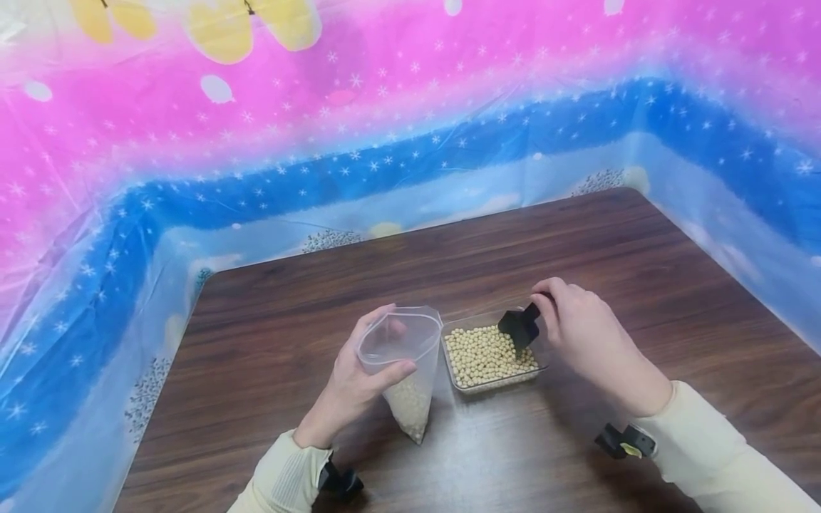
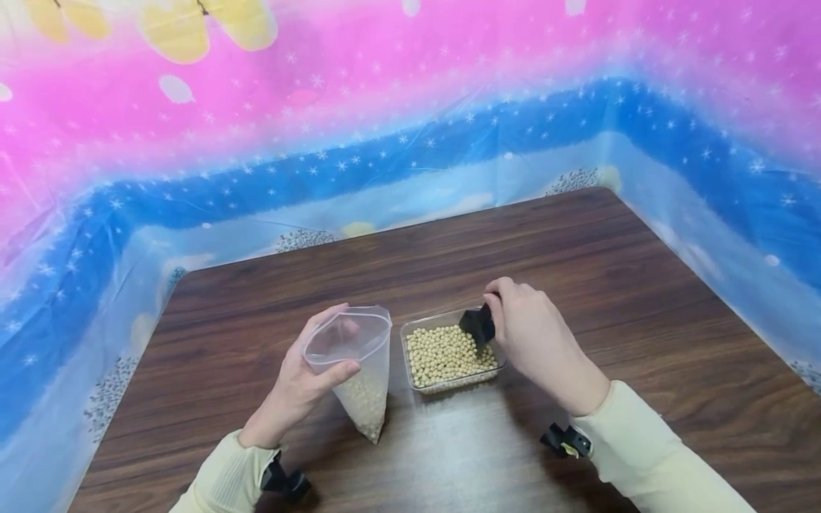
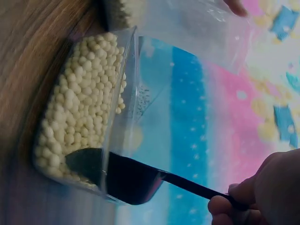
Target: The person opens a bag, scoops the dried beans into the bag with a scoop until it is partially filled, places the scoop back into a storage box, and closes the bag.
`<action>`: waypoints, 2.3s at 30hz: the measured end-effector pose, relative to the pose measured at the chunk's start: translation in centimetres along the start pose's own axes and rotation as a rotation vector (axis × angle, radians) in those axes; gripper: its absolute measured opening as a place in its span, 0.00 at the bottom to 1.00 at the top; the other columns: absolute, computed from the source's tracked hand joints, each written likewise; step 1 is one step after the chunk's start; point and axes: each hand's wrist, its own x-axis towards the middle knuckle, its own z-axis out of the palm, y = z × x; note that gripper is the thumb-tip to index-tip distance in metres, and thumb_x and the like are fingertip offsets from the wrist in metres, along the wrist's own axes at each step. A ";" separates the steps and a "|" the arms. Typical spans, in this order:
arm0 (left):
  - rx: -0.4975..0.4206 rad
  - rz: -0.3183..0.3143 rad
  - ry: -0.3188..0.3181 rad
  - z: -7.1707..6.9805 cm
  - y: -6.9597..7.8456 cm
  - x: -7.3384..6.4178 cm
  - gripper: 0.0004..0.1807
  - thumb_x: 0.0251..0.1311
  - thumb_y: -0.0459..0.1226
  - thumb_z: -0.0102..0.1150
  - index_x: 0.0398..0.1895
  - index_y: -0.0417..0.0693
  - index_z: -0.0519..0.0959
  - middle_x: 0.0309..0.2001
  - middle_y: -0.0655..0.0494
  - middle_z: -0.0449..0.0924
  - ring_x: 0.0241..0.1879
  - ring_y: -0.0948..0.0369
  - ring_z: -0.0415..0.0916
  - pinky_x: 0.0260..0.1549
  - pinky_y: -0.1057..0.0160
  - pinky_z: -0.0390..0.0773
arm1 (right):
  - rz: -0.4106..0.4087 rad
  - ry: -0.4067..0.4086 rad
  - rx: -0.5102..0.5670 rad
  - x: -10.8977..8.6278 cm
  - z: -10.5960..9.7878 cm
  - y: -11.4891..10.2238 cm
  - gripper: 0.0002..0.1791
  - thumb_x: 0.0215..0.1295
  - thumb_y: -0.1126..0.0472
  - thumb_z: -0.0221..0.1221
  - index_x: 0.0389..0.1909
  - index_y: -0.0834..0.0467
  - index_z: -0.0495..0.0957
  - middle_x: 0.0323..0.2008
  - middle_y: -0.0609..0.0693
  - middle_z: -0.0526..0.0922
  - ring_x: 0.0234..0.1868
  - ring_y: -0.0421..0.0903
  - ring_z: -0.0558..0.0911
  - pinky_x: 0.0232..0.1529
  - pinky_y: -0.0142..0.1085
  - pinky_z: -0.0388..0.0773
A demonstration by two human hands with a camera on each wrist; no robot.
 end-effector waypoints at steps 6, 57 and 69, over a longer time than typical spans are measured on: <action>-0.010 0.017 -0.001 0.1 0.0 0.1 0.38 0.53 0.26 0.68 0.68 0.47 0.65 0.51 0.43 0.74 0.50 0.48 0.75 0.47 0.58 0.80 | 0.215 -0.109 0.157 0.3 0.2 2.0 0.12 0.75 0.60 0.49 0.43 0.63 0.77 0.23 0.50 0.77 0.20 0.44 0.71 0.22 0.37 0.68; -0.016 0.027 -0.010 0.1 -0.1 0.1 0.38 0.53 0.26 0.68 0.68 0.43 0.64 0.50 0.42 0.74 0.49 0.48 0.75 0.46 0.58 0.80 | 0.726 -0.230 1.157 -2.3 3.0 7.9 0.17 0.78 0.59 0.41 0.52 0.72 0.64 0.25 0.45 0.71 0.26 0.36 0.70 0.28 0.27 0.71; -0.010 0.023 -0.012 0.0 -0.2 0.1 0.38 0.54 0.26 0.68 0.68 0.43 0.63 0.50 0.43 0.74 0.49 0.48 0.75 0.46 0.59 0.80 | 0.692 -0.141 1.376 -1.7 1.2 6.9 0.12 0.75 0.56 0.49 0.45 0.62 0.72 0.26 0.46 0.73 0.28 0.37 0.71 0.29 0.27 0.72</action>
